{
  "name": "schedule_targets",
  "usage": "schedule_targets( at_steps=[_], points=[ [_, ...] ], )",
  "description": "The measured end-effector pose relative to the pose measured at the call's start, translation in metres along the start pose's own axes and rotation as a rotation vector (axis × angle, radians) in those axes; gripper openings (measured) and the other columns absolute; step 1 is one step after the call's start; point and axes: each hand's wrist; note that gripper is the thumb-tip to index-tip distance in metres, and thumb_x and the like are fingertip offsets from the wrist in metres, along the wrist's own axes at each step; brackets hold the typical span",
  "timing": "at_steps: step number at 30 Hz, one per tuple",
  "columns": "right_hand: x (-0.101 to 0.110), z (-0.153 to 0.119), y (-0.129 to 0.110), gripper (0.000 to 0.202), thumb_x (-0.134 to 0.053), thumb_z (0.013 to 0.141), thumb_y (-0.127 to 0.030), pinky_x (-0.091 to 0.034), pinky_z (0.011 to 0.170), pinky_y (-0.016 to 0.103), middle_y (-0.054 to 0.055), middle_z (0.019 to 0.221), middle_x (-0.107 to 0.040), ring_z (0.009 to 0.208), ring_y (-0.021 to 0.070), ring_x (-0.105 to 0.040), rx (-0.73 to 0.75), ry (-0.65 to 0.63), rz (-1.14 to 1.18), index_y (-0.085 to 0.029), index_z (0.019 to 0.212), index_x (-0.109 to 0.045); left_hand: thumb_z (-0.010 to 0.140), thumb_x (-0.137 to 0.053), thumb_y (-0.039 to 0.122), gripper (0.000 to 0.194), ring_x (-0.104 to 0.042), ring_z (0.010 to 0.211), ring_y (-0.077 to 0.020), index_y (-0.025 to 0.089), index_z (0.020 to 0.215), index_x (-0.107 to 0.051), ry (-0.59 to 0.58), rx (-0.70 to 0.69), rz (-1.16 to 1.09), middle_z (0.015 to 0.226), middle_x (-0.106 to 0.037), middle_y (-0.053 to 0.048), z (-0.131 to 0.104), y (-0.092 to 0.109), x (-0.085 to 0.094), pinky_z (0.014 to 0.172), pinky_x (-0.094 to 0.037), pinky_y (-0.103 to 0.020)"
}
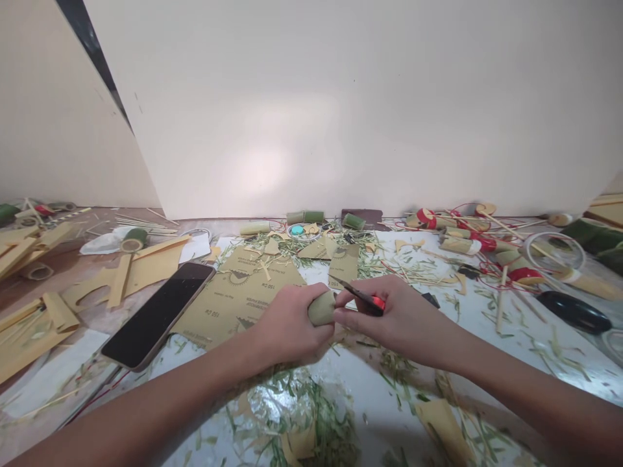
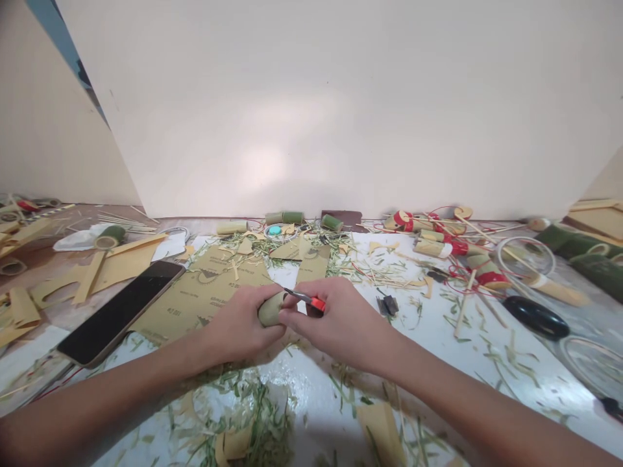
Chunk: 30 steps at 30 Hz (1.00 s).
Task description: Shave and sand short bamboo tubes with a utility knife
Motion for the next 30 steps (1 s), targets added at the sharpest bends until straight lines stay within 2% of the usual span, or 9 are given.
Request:
schedule_targets(
  at_steps=[4, 8, 14, 17, 20, 24, 27, 30],
  points=[
    [0.002, 0.001, 0.002, 0.015, -0.057, 0.082, -0.027, -0.025, 0.049, 0.024, -0.007, 0.054, -0.039, 0.051, 0.009, -0.034, -0.032, -0.088, 0.157, -0.019, 0.07, -0.062, 0.07, -0.056, 0.026, 0.007, -0.05, 0.061, -0.0137, 0.02, 0.074, -0.055, 0.007, -0.01, 0.033, 0.065, -0.058, 0.002, -0.002, 0.003, -0.002, 0.056, -0.034, -0.025],
    [0.006, 0.003, 0.009, 0.014, -0.059, 0.08, -0.028, -0.023, 0.048, 0.024, -0.007, 0.054, -0.036, 0.051, 0.0088, -0.029, -0.053, -0.156, 0.277, -0.019, 0.069, -0.06, 0.069, -0.057, 0.025, 0.008, -0.05, 0.06, -0.013, 0.02, 0.073, -0.054, 0.024, -0.035, 0.038, 0.065, -0.058, 0.002, -0.002, 0.002, -0.003, 0.055, -0.033, -0.025],
    [0.011, 0.007, 0.012, 0.025, -0.062, 0.082, -0.039, -0.027, 0.048, 0.024, -0.006, 0.057, -0.038, 0.052, 0.0093, -0.033, -0.09, -0.027, 0.246, -0.02, 0.069, -0.053, 0.074, -0.06, 0.031, 0.014, -0.048, 0.058, -0.0124, 0.02, 0.072, -0.052, 0.096, 0.01, -0.016, 0.063, -0.056, 0.004, -0.001, 0.0, -0.003, 0.053, -0.033, -0.024],
    [0.016, 0.006, 0.014, 0.034, -0.054, 0.088, -0.045, -0.026, 0.047, 0.024, -0.007, 0.056, -0.032, 0.049, 0.0087, -0.028, -0.08, 0.034, 0.236, -0.021, 0.067, -0.043, 0.078, -0.059, 0.031, 0.014, -0.05, 0.065, -0.0133, 0.02, 0.085, -0.054, 0.144, -0.093, -0.119, 0.072, -0.058, 0.003, -0.002, -0.001, 0.002, 0.06, -0.038, -0.025],
    [0.02, 0.003, 0.015, 0.033, -0.049, 0.091, -0.053, -0.031, 0.049, 0.024, -0.006, 0.064, -0.038, 0.053, 0.0105, -0.035, -0.061, 0.057, 0.167, -0.023, 0.079, -0.046, 0.086, -0.053, 0.034, 0.017, -0.05, 0.07, -0.0141, 0.019, 0.095, -0.052, 0.126, -0.181, -0.273, 0.078, -0.056, 0.001, -0.003, -0.003, 0.006, 0.066, -0.041, -0.027],
    [0.02, -0.003, 0.013, 0.041, -0.028, 0.099, -0.055, -0.04, 0.06, 0.028, 0.0, 0.076, -0.051, 0.068, 0.0155, -0.048, 0.059, 0.104, 0.003, -0.022, 0.083, -0.048, 0.092, -0.048, 0.04, 0.022, -0.054, 0.073, -0.0154, 0.018, 0.094, -0.051, 0.047, -0.128, -0.501, 0.078, -0.057, -0.001, -0.001, -0.008, 0.008, 0.07, -0.043, -0.029],
    [0.016, -0.003, 0.013, 0.041, -0.026, 0.1, -0.051, -0.037, 0.058, 0.027, -0.001, 0.069, -0.051, 0.062, 0.0147, -0.047, 0.156, 0.116, -0.165, -0.022, 0.077, -0.045, 0.091, -0.051, 0.041, 0.023, -0.057, 0.075, -0.0165, 0.018, 0.096, -0.052, 0.002, -0.105, -0.623, 0.079, -0.06, -0.002, 0.001, -0.009, 0.008, 0.071, -0.045, -0.03],
    [0.011, -0.002, 0.014, 0.036, -0.031, 0.099, -0.048, -0.032, 0.052, 0.025, -0.004, 0.059, -0.046, 0.054, 0.0129, -0.043, 0.198, 0.081, -0.276, -0.022, 0.076, -0.041, 0.09, -0.054, 0.042, 0.024, -0.058, 0.075, -0.0168, 0.018, 0.095, -0.052, -0.011, -0.096, -0.653, 0.079, -0.062, -0.003, 0.002, -0.01, 0.007, 0.072, -0.045, -0.03]
  ],
)
Point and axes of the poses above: each hand's wrist, its own z-axis towards the middle knuckle, its own x-axis out of the back of the hand, y = z × x
